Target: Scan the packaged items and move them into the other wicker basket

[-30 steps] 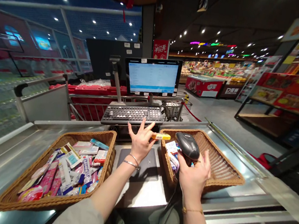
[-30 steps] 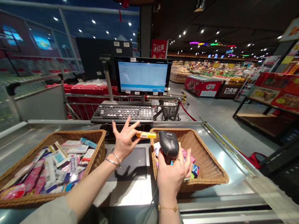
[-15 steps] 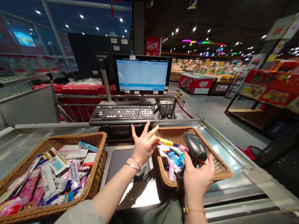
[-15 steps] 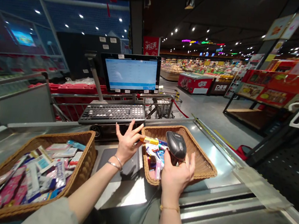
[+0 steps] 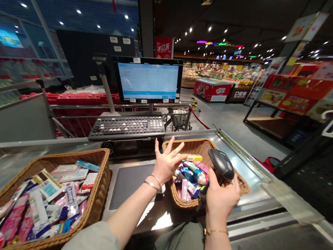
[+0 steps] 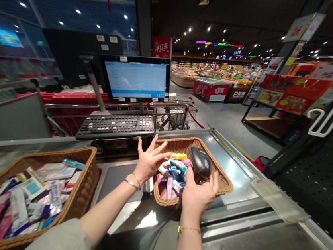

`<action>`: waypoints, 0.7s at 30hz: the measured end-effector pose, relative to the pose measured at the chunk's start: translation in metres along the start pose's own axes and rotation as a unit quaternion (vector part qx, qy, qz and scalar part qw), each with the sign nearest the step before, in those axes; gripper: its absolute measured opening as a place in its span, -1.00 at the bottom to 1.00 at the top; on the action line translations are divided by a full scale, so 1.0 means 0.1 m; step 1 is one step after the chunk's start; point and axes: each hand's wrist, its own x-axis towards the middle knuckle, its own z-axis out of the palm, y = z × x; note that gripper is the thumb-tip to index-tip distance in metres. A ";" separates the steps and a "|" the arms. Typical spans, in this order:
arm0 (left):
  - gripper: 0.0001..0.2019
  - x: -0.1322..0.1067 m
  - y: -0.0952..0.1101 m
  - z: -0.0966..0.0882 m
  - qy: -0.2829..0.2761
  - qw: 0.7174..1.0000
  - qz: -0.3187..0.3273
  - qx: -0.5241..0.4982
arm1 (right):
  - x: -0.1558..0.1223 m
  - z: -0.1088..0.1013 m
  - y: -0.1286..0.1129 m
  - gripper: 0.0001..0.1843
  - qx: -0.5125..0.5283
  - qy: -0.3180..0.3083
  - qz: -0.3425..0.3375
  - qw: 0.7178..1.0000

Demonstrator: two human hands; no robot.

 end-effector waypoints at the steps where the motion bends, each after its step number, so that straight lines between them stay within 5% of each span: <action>1: -0.72 0.00 0.01 0.02 -0.014 1.000 0.004 0.000 | 0.01 -0.01 -0.01 -0.47 0.003 -0.003 0.004 1.000; 8: -0.46 -0.05 0.01 -0.08 -0.025 0.999 -0.035 0.018 | 0.00 -0.02 -0.07 -0.42 0.009 -0.014 0.048 0.999; 21: -0.39 -0.33 -0.25 -0.56 -0.062 0.990 -0.098 0.085 | -0.34 0.09 -0.39 -0.32 0.031 -0.055 0.016 0.998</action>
